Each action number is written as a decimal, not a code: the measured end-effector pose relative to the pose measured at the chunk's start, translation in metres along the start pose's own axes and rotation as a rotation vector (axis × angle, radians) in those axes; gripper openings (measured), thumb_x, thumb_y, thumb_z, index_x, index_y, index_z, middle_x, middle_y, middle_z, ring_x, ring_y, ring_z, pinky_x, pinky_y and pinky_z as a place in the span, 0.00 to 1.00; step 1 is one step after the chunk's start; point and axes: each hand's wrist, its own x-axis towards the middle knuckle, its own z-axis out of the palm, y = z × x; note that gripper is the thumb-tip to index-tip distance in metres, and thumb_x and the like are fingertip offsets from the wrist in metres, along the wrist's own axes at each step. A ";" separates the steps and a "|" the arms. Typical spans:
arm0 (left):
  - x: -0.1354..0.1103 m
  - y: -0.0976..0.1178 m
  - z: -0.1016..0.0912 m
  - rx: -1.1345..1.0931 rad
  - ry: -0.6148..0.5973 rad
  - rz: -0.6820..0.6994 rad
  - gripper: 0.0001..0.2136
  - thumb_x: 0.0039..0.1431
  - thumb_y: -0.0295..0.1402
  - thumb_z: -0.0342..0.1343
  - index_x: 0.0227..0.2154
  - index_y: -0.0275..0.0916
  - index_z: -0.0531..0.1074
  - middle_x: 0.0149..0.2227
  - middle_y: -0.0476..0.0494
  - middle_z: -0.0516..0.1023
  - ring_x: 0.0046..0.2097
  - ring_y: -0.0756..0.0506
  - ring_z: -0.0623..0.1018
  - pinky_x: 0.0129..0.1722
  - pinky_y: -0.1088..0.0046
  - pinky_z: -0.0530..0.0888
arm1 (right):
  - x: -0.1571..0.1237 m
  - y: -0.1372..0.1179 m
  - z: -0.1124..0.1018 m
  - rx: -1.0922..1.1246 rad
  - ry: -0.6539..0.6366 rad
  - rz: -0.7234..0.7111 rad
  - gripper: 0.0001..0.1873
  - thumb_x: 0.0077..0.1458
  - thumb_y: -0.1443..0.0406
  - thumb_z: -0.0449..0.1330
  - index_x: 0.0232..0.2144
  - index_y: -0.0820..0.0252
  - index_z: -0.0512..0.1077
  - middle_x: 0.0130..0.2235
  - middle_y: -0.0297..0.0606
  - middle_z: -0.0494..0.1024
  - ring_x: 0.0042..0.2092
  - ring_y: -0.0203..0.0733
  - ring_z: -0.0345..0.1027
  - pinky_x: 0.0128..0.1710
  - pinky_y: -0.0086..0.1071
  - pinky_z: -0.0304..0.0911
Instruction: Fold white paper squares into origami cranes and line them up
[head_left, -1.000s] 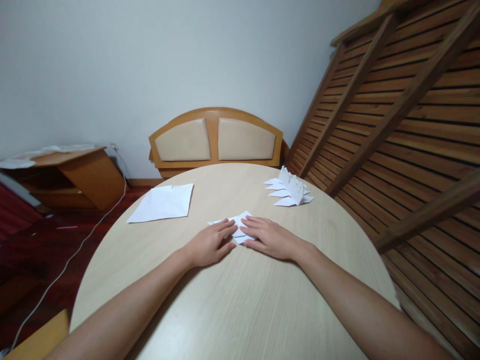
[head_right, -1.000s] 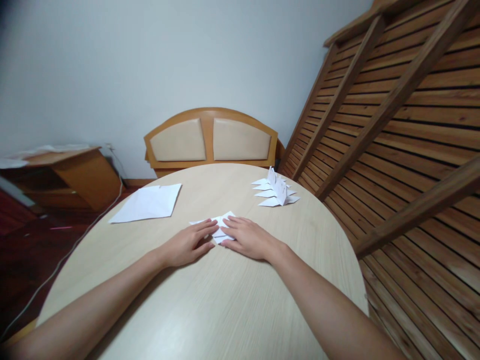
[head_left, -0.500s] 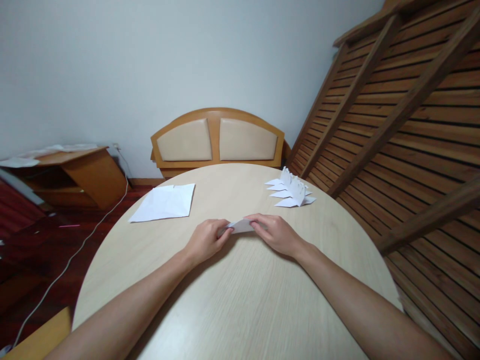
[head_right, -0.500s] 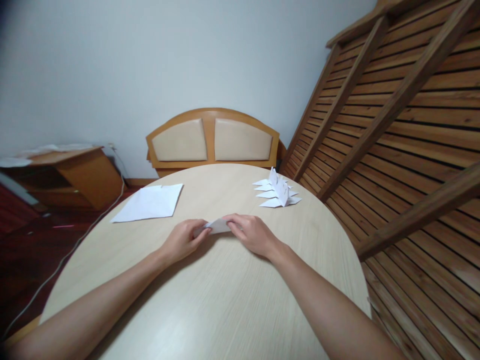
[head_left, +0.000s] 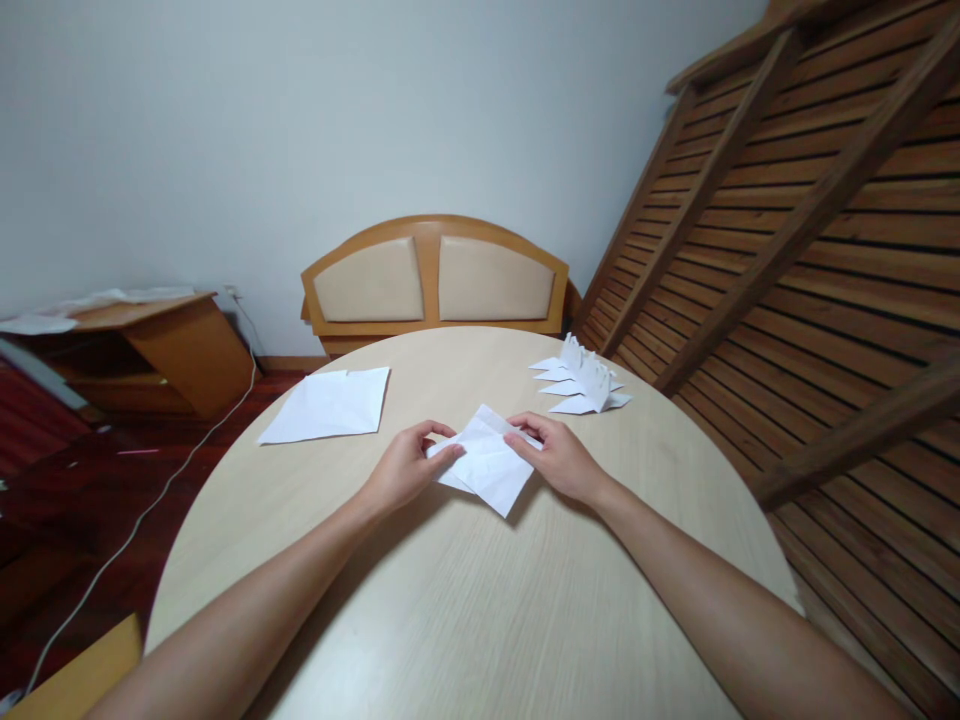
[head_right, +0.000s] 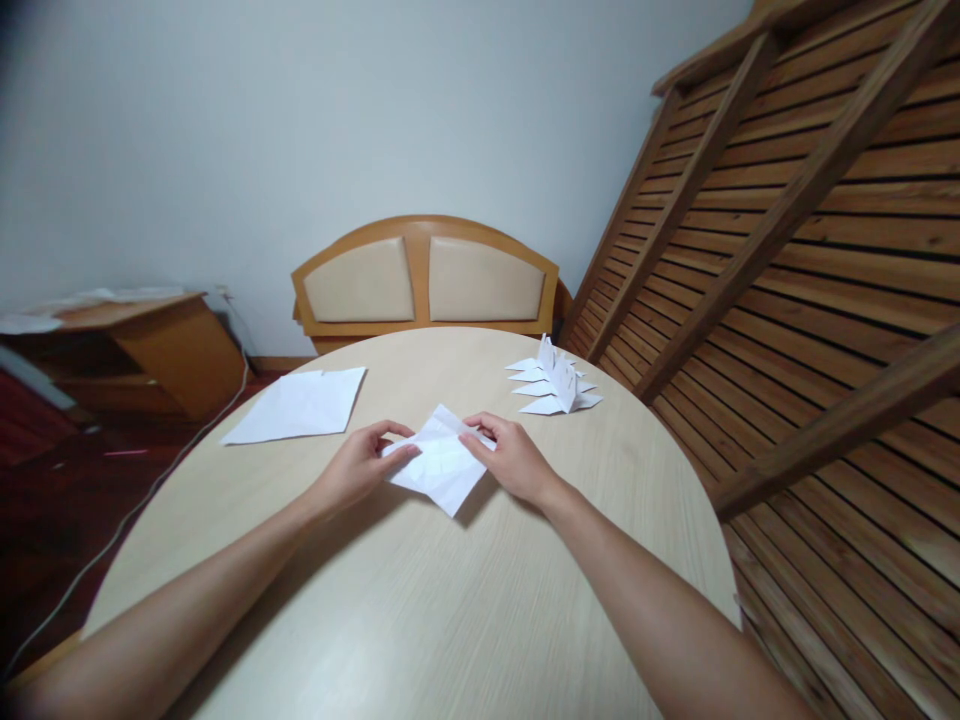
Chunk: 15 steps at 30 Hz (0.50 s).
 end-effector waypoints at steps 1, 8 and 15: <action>0.001 -0.002 -0.003 0.080 0.021 0.005 0.21 0.58 0.48 0.59 0.44 0.36 0.73 0.25 0.48 0.74 0.25 0.49 0.71 0.24 0.75 0.62 | 0.000 0.002 0.000 -0.022 -0.012 0.010 0.17 0.62 0.55 0.58 0.44 0.62 0.75 0.35 0.38 0.79 0.36 0.41 0.71 0.35 0.31 0.62; -0.006 0.002 -0.009 0.475 0.055 0.494 0.10 0.65 0.35 0.53 0.46 0.38 0.72 0.47 0.39 0.78 0.49 0.42 0.77 0.50 0.62 0.73 | -0.001 0.019 0.002 -0.228 0.016 0.069 0.14 0.63 0.57 0.57 0.43 0.60 0.74 0.31 0.35 0.77 0.32 0.40 0.70 0.32 0.31 0.59; -0.016 0.011 0.009 0.557 -0.317 0.697 0.12 0.65 0.33 0.53 0.49 0.41 0.74 0.50 0.43 0.80 0.50 0.43 0.78 0.53 0.63 0.72 | 0.000 0.026 0.005 -0.377 -0.032 -0.068 0.08 0.59 0.65 0.60 0.42 0.60 0.73 0.41 0.41 0.79 0.43 0.45 0.72 0.45 0.37 0.65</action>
